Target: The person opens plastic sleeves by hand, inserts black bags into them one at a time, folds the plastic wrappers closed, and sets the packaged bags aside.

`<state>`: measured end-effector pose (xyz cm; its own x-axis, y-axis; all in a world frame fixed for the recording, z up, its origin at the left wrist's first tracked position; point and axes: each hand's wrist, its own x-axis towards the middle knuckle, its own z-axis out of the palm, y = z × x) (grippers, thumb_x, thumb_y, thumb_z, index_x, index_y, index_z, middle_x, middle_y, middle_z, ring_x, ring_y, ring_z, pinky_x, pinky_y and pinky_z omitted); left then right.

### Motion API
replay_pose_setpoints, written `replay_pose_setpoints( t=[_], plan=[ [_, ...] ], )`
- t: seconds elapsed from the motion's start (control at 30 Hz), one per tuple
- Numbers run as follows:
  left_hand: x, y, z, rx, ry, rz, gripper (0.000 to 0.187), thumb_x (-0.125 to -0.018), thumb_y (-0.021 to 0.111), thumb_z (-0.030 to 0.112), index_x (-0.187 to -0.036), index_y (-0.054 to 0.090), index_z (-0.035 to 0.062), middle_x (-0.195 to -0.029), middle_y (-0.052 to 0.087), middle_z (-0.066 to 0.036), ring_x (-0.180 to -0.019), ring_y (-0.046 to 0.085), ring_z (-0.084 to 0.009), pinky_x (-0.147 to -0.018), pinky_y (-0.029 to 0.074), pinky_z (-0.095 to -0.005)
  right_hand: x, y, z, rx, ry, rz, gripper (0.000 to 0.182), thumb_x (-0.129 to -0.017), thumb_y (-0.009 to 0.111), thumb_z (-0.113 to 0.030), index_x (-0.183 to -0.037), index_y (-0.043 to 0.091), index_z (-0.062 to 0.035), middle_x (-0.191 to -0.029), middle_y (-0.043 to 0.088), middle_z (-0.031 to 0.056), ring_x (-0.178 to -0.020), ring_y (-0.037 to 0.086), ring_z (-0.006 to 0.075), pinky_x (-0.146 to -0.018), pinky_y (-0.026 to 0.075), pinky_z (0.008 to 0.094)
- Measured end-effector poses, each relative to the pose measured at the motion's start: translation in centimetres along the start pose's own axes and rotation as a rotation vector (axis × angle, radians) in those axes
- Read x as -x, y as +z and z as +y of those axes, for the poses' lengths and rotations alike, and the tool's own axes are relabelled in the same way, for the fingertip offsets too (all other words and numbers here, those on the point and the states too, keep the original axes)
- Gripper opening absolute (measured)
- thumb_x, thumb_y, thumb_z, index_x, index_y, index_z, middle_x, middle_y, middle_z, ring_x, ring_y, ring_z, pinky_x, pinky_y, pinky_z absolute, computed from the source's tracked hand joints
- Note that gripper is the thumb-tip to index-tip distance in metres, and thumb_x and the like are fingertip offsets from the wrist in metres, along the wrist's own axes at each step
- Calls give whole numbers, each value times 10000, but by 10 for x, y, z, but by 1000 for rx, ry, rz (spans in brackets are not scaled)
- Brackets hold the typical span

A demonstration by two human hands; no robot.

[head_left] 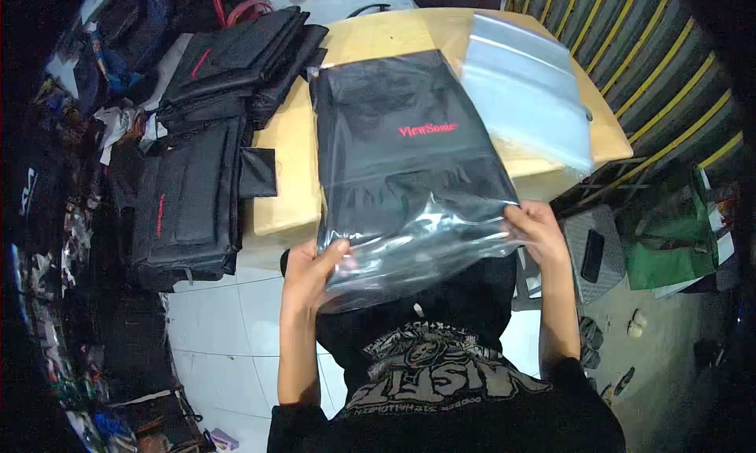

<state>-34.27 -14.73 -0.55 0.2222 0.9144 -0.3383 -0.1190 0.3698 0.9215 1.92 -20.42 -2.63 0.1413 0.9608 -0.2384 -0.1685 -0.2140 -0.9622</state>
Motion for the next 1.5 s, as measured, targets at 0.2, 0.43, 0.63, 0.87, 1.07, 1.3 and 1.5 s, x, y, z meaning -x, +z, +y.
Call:
replay_pose_setpoints(
  t=[0.2, 0.43, 0.63, 0.87, 1.07, 1.3, 1.5],
  plan=[
    [103, 5, 41, -41, 393, -5, 289, -676, 797, 190, -814, 679, -35, -691, 675, -103, -567, 632, -156, -534, 487, -264, 86, 8, -61, 297, -206, 44, 217, -751, 703, -174, -794, 653, 34, -695, 648, 43, -602, 591, 95, -536, 432, 231],
    [182, -4, 17, 79, 855, 57, 321, -735, 725, 187, -938, 618, -38, -850, 623, -112, -727, 585, -172, -663, 440, -284, 146, 52, -88, -176, -632, -277, 399, -553, 885, -233, -704, 665, 64, -569, 634, 105, -458, 599, 158, -449, 401, 243],
    [227, -23, -3, 140, 956, 222, 356, -786, 664, 185, -1044, 566, -40, -986, 579, -119, -864, 544, -186, -774, 399, -300, 135, 84, -108, -140, -477, -1110, 305, -678, 835, -67, -889, 665, 75, -789, 696, 153, -665, 689, 186, -557, 498, 248],
    [296, -60, -19, 210, 1035, 563, 403, -845, 592, 183, -1168, 505, -43, -1144, 527, -127, -1024, 496, -203, -904, 351, -320, 107, 177, -120, -95, 50, -1536, 448, -815, 658, 34, -1227, 482, 60, -1001, 674, 176, -923, 661, 227, -776, 516, 301],
    [376, -129, -20, 269, 1004, 938, 447, -896, 530, 181, -1274, 452, -45, -1280, 483, -134, -1161, 455, -217, -1014, 310, -336, 79, 285, -60, -309, 605, -1281, 597, -874, 589, -30, -1397, 307, 29, -1183, 587, 223, -1051, 618, 247, -762, 526, 281],
    [451, -295, -47, 97, 779, 1134, 424, -971, 440, 114, -1365, 394, -36, -1390, 426, -139, -1275, 394, -203, -1103, 265, -343, 56, 357, -15, -141, 682, -1362, 527, -914, 571, -183, -1359, 374, 20, -1225, 573, 176, -1097, 593, 243, -814, 513, 333],
    [407, -412, -85, 94, 611, 1311, 347, -898, 561, 38, -1181, 499, -153, -1207, 562, -190, -1168, 521, -237, -1020, 422, -303, 9, 325, 58, 26, 738, -1073, 387, -952, 502, -190, -1291, 484, -4, -1102, 642, 165, -1004, 639, 225, -781, 524, 315]
  ],
)
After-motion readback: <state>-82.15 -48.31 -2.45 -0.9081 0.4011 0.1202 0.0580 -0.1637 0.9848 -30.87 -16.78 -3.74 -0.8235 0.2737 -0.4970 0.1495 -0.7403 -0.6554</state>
